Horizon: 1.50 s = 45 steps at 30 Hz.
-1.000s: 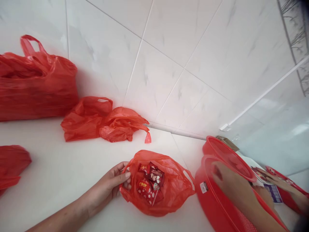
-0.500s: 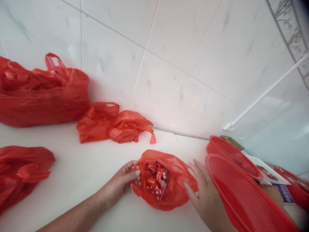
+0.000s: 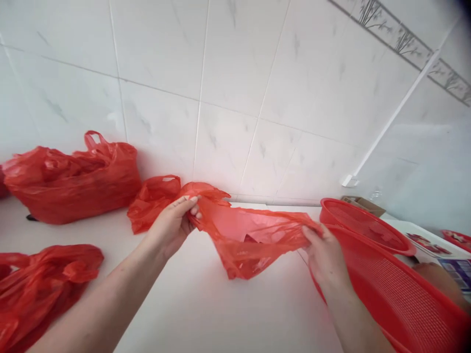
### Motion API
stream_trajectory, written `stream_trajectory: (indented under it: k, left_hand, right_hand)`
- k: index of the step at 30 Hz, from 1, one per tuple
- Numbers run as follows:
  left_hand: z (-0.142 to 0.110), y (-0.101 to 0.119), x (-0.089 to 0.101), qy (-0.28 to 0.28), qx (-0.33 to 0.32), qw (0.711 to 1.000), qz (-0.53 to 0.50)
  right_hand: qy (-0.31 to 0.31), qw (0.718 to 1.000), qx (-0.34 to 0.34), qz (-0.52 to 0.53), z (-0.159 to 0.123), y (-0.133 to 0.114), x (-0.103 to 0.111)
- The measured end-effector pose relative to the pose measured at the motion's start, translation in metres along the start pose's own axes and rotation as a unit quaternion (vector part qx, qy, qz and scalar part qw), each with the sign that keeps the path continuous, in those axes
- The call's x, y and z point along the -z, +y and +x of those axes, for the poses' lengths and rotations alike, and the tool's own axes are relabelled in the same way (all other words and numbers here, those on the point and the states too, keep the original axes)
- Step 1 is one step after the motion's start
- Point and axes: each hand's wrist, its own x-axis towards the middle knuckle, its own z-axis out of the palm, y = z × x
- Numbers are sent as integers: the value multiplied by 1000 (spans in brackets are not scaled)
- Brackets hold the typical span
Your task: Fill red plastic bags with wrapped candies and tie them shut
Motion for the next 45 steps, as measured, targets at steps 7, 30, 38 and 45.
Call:
stream_trajectory:
  k: [7,30,38,45]
  left_hand:
    - [1,56,-27,-114,-50,984,127]
    - [5,54,-67,-140,-11,942,306]
    - [-13,42,-53,-191,-31,946,259]
    - [-41,17,40,77,-132,933,327]
  right_hand:
    - [38,999,-30,19,5,-16,15]
    - [-44,984,-75,156,-30,-3,29]
    - [8,992,1,130,-31,-7,37]
    - [-125,991,-30,41,-64,84,65]
